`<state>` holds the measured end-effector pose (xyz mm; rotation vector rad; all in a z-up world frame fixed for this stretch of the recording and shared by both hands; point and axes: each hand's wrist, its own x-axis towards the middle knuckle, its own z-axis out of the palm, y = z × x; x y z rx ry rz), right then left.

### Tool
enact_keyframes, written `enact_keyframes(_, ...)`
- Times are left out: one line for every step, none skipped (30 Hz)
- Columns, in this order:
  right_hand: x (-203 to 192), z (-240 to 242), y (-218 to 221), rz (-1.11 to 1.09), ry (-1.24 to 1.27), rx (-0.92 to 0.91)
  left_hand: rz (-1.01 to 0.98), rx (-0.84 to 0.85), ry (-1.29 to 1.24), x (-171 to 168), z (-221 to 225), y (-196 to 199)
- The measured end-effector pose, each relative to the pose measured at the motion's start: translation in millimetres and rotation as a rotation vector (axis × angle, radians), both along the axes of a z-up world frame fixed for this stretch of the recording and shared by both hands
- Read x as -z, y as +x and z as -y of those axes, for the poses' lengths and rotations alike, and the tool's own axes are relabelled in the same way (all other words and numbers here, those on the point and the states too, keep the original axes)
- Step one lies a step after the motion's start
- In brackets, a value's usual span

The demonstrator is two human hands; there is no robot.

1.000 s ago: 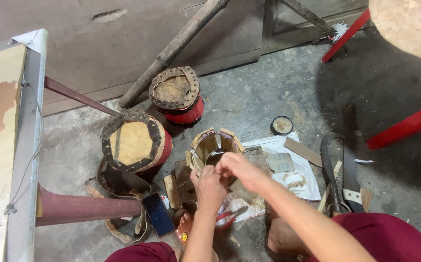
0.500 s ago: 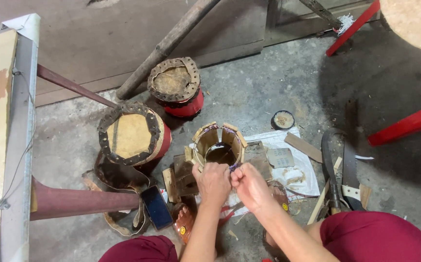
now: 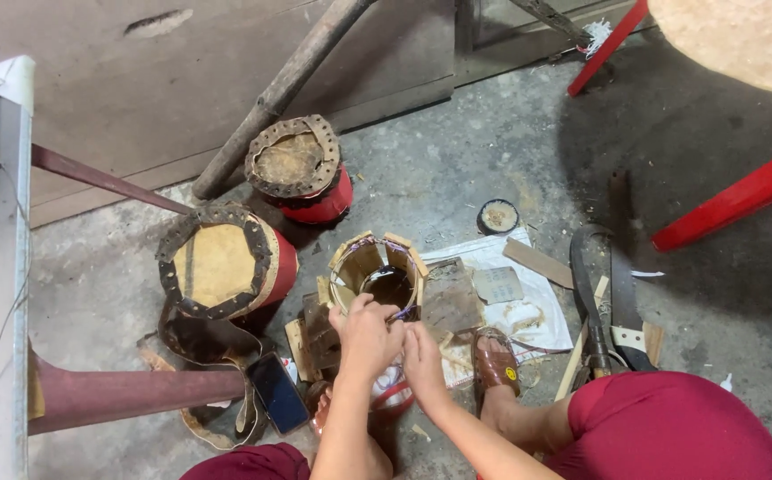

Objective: Sanding and scraping the rim of a small wooden drum to repair or finish it, including applying adhesive and using pliers.

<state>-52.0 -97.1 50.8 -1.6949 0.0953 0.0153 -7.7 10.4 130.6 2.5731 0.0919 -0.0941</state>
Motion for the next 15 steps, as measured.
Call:
enact_keyframes(-4, 0, 2, 0.001, 0.002, 0.003, 0.001, 0.003, 0.002, -1, 0, 1)
enact_keyframes(-7, 0, 2, -0.009, 0.018, -0.014, 0.013, -0.010, 0.011, -1, 0, 2)
enact_keyframes(-10, 1, 3, -0.020, 0.033, -0.031, 0.024, -0.022, 0.020, -2, 1, 3)
enact_keyframes(-16, 4, 2, -0.019, 0.033, -0.027, 0.026, -0.017, 0.020, 3, 1, 3)
enact_keyframes(-21, 8, 2, -0.036, 0.033, -0.060, 0.091, 0.014, 0.046, 8, 1, 4)
enact_keyframes(-27, 10, 1, -0.054, 0.034, -0.095, 0.154, 0.044, 0.073, 13, 0, 3)
enact_keyframes(-32, 12, 2, -0.055, 0.036, -0.092, 0.153, 0.047, 0.074, 12, 0, 3)
enact_keyframes(-37, 14, 4, -0.057, 0.021, -0.130, 0.224, 0.068, 0.085, 11, 0, 2)
enact_keyframes(-42, 17, 5, -0.058, 0.005, -0.167, 0.295, 0.089, 0.096, 10, 0, 1)
enact_keyframes(-41, 20, 8, -0.058, 0.004, -0.168, 0.295, 0.088, 0.095, 7, 1, 0)
enact_keyframes(-40, 23, 12, -0.032, -0.017, -0.192, 0.363, 0.092, 0.103, 4, 1, 0)
enact_keyframes(-38, 26, 14, -0.006, -0.039, -0.218, 0.431, 0.095, 0.111, 1, 2, -2)
enact_keyframes(-50, 31, 16, -0.007, -0.040, -0.220, 0.430, 0.092, 0.110, -1, 4, -1)
enact_keyframes(-62, 35, 18, -0.020, -0.160, -0.332, 0.412, 0.076, 0.115, -3, 5, -1)
enact_keyframes(-74, 39, 19, -0.033, -0.280, -0.443, 0.395, 0.061, 0.119, -5, 5, -1)
